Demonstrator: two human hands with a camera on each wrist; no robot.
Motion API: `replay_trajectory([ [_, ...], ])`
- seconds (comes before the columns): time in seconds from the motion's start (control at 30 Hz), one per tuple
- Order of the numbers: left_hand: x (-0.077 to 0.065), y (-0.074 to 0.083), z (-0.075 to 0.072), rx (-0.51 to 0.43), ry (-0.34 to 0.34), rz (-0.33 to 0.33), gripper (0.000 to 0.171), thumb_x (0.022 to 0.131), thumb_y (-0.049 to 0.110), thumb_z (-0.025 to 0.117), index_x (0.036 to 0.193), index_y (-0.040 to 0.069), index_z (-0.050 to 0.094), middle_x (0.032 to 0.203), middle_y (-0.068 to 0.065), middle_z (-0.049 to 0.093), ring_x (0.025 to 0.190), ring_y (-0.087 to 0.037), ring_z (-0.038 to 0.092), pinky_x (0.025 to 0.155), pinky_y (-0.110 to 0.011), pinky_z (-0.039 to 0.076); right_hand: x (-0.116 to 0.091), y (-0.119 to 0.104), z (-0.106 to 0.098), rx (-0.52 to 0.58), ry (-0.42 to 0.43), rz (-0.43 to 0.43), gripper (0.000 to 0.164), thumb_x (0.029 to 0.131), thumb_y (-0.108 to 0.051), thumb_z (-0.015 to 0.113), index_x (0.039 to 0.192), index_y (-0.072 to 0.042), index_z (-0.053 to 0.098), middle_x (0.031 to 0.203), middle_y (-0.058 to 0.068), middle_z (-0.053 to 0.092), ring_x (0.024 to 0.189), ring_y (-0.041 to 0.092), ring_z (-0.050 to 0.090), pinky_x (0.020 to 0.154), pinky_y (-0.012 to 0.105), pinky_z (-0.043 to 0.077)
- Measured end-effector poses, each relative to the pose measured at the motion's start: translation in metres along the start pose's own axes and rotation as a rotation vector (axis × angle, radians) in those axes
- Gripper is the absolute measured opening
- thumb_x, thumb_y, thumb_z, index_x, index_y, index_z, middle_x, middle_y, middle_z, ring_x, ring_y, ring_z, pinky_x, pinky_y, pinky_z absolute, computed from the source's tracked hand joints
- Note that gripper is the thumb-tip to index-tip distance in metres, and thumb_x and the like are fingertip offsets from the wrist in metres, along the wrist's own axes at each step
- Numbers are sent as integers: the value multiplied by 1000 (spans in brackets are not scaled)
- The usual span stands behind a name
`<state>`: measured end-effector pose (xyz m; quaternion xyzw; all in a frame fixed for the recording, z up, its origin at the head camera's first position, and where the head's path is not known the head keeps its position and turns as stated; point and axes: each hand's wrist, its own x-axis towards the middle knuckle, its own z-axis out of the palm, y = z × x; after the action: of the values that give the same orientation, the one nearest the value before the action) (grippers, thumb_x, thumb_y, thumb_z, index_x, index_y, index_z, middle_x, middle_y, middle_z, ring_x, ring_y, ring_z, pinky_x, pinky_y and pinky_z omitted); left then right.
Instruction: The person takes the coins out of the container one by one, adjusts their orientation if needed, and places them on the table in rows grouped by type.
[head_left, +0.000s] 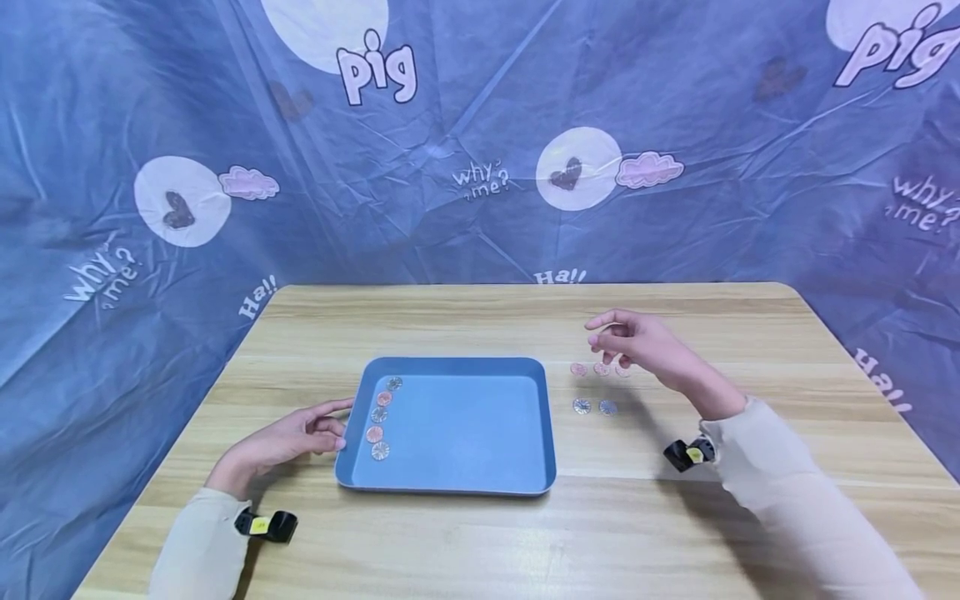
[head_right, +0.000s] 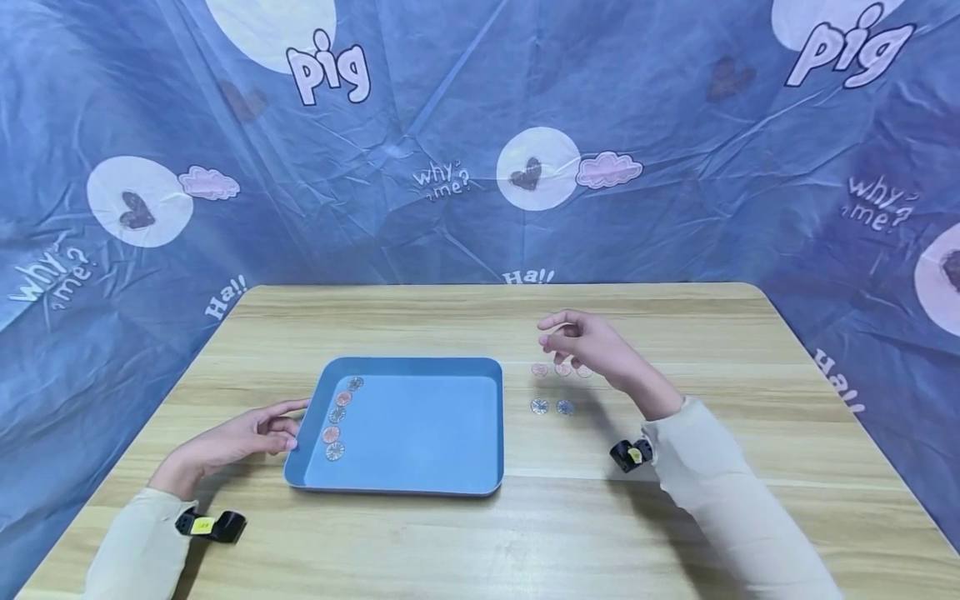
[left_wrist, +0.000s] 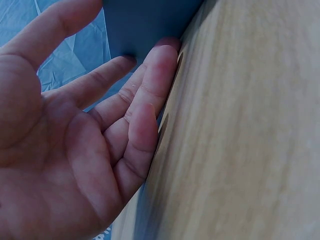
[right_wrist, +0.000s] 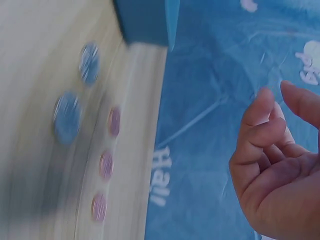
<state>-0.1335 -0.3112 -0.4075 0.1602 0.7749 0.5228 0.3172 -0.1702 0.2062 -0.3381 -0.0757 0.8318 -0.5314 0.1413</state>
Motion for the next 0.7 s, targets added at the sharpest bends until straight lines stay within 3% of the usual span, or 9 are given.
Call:
replay_trajectory([
  [0.47, 1, -2, 0, 36, 17, -3, 79, 92, 13, 62, 150, -8, 14, 101, -4, 59, 86, -5, 58, 71, -20, 47, 12, -29, 51, 273, -110, 4, 22, 95, -12, 56, 116, -7, 51, 83, -5, 61, 67, 8, 54, 56, 19, 40],
  [0.7, 1, 0, 0, 47, 14, 13, 78, 92, 13, 62, 150, -10, 14, 100, -4, 59, 84, -4, 57, 69, -20, 46, 17, -51, 77, 329, -145, -8, 24, 95, -12, 57, 118, -7, 53, 86, -3, 63, 69, 10, 56, 59, 20, 40],
])
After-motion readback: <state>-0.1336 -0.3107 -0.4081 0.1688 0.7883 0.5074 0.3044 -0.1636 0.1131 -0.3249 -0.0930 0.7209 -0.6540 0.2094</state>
